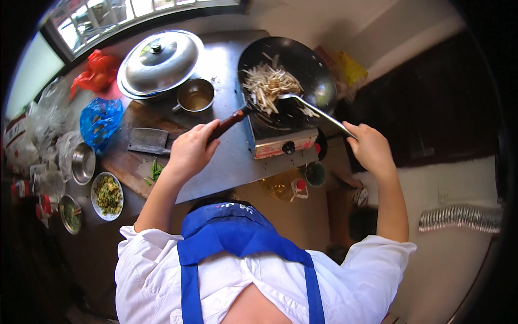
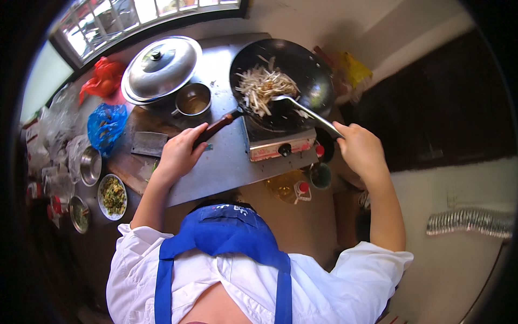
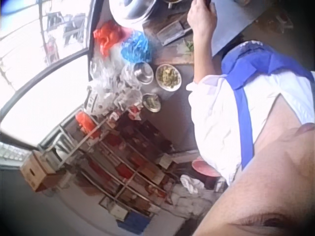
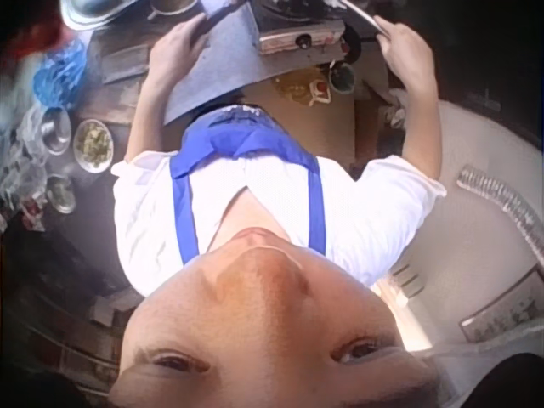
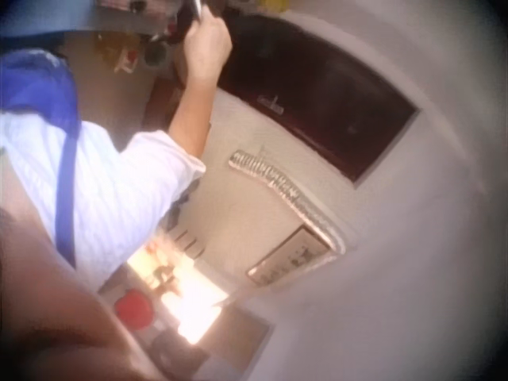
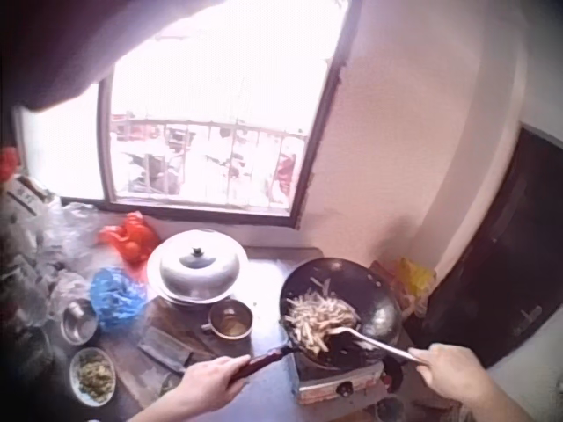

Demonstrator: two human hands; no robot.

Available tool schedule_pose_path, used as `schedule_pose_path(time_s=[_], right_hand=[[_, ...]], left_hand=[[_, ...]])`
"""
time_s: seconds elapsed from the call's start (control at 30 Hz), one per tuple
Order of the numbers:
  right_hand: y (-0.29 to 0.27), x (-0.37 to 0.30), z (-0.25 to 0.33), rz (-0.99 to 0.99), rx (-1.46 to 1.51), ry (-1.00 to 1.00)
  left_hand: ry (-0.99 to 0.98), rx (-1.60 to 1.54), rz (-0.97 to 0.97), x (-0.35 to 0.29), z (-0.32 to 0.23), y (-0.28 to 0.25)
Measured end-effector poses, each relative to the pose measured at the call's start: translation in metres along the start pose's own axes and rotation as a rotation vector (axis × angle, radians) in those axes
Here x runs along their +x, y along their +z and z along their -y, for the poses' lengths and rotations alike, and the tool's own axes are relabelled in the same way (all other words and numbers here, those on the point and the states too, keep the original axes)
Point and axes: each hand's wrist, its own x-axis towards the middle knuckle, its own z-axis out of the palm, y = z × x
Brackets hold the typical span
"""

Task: The person stir-fries meat in a wok using a spatula, adds a bowl of vegetables and a bowl of sprouts, then pours seasoning from a bag and a bottle while continuing to stir the ingredients over a burner.

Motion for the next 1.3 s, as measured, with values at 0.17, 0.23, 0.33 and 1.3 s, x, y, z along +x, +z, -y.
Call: schedule_pose_path(time_s=[0.17,0.23,0.33,1.3], right_hand=[[-0.014,0.010,0.004,-0.090,0.018,-0.023],[0.040,0.019,0.006,-0.130,0.001,-0.090],[0.090,0.009,0.012,-0.096,0.034,-0.077],[0.155,0.026,0.106,-0.093,0.090,0.223]], left_hand=[[-0.084,0.008,-0.092,-0.013,-0.001,0.002],[-0.076,0.022,-0.125,-0.016,-0.004,0.005],[-0.126,0.038,-0.094,-0.029,-0.011,-0.001],[-0.577,-0.428,-1.100,-0.303,0.315,-0.156]])
